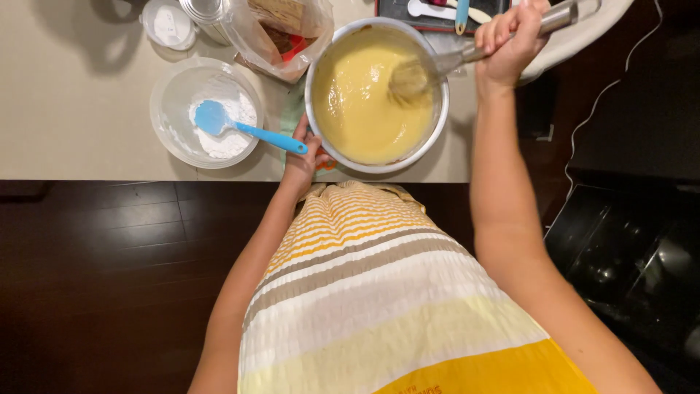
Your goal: The person pours oil from a measuring cup into a bowl of batter and whisks it, then uses a spatula to add flour and whisks the mixture together.
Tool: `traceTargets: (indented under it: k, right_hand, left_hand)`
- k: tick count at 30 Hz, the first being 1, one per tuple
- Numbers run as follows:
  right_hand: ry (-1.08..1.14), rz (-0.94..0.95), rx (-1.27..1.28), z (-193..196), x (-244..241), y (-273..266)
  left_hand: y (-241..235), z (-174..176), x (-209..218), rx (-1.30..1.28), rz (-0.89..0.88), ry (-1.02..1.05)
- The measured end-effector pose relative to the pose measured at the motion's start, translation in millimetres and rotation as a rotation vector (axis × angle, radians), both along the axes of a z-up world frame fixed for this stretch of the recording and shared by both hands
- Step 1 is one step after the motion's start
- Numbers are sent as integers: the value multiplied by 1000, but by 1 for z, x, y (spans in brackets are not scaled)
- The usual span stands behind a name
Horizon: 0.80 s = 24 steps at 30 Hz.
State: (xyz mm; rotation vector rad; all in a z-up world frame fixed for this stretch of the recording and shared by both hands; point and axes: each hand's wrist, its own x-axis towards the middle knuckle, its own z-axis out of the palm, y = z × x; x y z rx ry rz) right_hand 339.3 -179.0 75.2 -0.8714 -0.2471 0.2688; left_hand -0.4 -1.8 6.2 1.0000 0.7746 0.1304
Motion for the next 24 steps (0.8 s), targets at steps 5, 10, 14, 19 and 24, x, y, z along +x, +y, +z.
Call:
traceTargets:
  k: [5,10,14,19,24]
  right_hand:
    - [355,84,-7,-66,-19,7]
    - [254,-262,72,-50,21,-20]
    - [325,43,-102,-79,-18,-2]
    - [253,-180,90,-69,32,-15]
    - [331,33,-174,-84,24,-12]
  left_hand:
    - [0,3,0,-7,4,5]
    - [-3,-1,-4,-2,-2,-19]
    - [-1,-3,-1,-5,8,-1]
    - [-3,-3,-7,-4,-5,-70]
    - [1,-1,-3,51,-25,-4]
